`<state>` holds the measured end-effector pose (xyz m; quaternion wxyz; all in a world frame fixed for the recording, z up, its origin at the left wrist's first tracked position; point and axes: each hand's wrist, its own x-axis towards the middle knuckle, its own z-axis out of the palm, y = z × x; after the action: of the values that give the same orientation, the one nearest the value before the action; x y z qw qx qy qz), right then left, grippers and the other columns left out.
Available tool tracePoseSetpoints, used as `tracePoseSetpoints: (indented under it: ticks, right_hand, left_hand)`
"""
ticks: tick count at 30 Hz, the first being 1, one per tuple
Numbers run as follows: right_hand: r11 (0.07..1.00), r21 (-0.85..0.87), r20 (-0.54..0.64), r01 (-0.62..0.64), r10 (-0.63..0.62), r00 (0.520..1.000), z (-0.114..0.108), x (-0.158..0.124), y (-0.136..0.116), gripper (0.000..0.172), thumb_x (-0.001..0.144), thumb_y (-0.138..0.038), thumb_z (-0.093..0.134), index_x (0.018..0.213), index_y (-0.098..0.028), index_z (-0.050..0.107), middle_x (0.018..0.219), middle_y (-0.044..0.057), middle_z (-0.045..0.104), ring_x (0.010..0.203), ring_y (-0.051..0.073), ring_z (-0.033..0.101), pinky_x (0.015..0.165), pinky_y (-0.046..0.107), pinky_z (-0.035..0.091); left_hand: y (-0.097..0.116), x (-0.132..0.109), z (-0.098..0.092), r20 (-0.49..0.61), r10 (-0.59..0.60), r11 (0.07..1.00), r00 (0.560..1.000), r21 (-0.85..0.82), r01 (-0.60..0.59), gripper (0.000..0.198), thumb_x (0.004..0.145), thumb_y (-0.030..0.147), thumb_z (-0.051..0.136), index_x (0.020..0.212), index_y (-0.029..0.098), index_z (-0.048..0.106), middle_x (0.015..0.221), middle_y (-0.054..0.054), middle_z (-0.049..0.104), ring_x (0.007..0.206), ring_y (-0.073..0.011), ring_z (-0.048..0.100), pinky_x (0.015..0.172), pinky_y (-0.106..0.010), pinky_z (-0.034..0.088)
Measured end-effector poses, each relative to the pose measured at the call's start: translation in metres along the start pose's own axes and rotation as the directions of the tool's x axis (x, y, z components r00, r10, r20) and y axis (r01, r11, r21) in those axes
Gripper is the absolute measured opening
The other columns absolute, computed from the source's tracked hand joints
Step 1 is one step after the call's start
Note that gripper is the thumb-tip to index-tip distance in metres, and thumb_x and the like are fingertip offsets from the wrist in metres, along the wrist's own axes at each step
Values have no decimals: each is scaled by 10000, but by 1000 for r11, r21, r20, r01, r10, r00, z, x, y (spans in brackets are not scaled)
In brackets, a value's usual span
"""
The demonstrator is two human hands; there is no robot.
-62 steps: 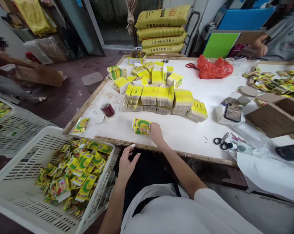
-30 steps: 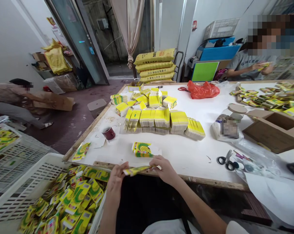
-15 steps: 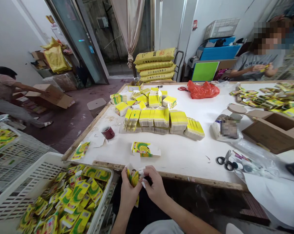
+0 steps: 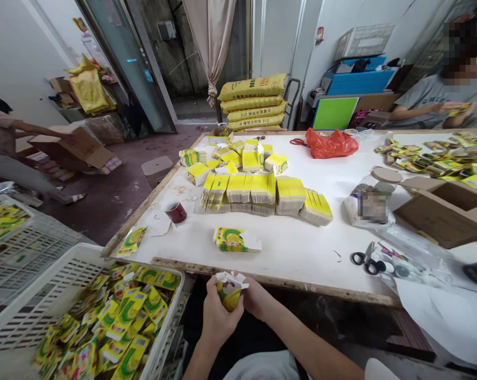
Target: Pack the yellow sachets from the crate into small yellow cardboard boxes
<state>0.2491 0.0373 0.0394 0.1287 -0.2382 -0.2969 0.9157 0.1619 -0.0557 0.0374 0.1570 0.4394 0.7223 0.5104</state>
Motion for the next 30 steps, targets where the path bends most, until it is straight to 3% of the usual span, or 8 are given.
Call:
tracePoseSetpoints:
  ticks: [5, 8, 10, 13, 18, 22, 26, 30]
  right_hand:
    - [925, -264, -51, 274, -297, 953, -5, -2, -8, 511, 773, -712, 554, 868, -210, 569, 840, 22, 624, 776, 172, 576, 712, 311, 451]
    - [771, -578, -146, 269, -421, 895, -11, -2, -20, 452, 693, -597, 712, 668, -200, 498, 615, -43, 495, 590, 115, 443, 576, 259, 365]
    - [768, -606, -178, 207, -385, 906, -14, -1, -24, 442, 648, -527, 767, 621, -200, 472, 550, -59, 462, 540, 103, 417, 544, 255, 339]
    - [926, -350, -150, 142, -205, 967, -16, 0, -22, 414, 621, -471, 802, 669, -185, 506, 591, -39, 553, 542, 102, 489, 573, 262, 393]
    - [998, 60, -21, -3, 4, 1000, -17, -2, -11, 382, 605, -383, 827, 710, -174, 524, 618, -33, 571, 539, 77, 509, 612, 243, 422]
    - [990, 21, 12, 138, -138, 990, -16, -3, -11, 377, 680, -467, 804, 802, -183, 588, 771, -5, 613, 660, 91, 552, 655, 232, 431]
    - [937, -160, 23, 311, -311, 950, -8, 3, -16, 386, 735, -529, 747, 896, -192, 648, 895, 37, 655, 856, 177, 597, 796, 320, 451]
    - [942, -175, 31, 286, -285, 958, -3, 9, -16, 397, 705, -475, 779, 934, -169, 673, 905, 62, 679, 937, 232, 610, 902, 391, 429]
  left_hand:
    - [-5, 10, -6, -128, 26, 988, 991, 154, -6, 601, 659, 310, 757, 1169, 198, 459, 960, -91, 644, 853, -279, 659, 723, -385, 517]
    - [-13, 15, -8, -117, 227, 912, 967, 374, -169, 483, 680, 248, 722, 1107, 195, 504, 969, -115, 649, 866, -299, 648, 735, -399, 500]
    - [-18, 17, -10, -64, 377, 823, 924, 482, -302, 409, 710, 194, 682, 1084, 192, 516, 1008, -135, 649, 909, -303, 639, 769, -404, 486]
    - [-20, 19, -10, -33, 467, 755, 884, 535, -379, 391, 736, 174, 659, 1099, 187, 514, 1009, -139, 645, 927, -300, 627, 776, -400, 472]
    - [-18, 23, -9, -136, 281, 885, 950, 420, -202, 494, 658, 221, 721, 1107, 187, 518, 1054, -138, 628, 979, -319, 611, 833, -434, 474]
    - [-15, 26, -10, -205, 127, 944, 970, 327, -54, 574, 648, 317, 730, 1149, 166, 495, 998, -129, 625, 911, -322, 630, 772, -434, 500]
    - [-7, 23, -7, -17, 113, 961, 993, 256, -105, 516, 661, 282, 702, 1124, 186, 494, 948, -97, 647, 838, -289, 656, 728, -393, 514]
    - [3, 18, -3, 83, 96, 971, 992, 212, -112, 502, 669, 210, 653, 1138, 198, 473, 939, -79, 661, 828, -270, 667, 716, -368, 516]
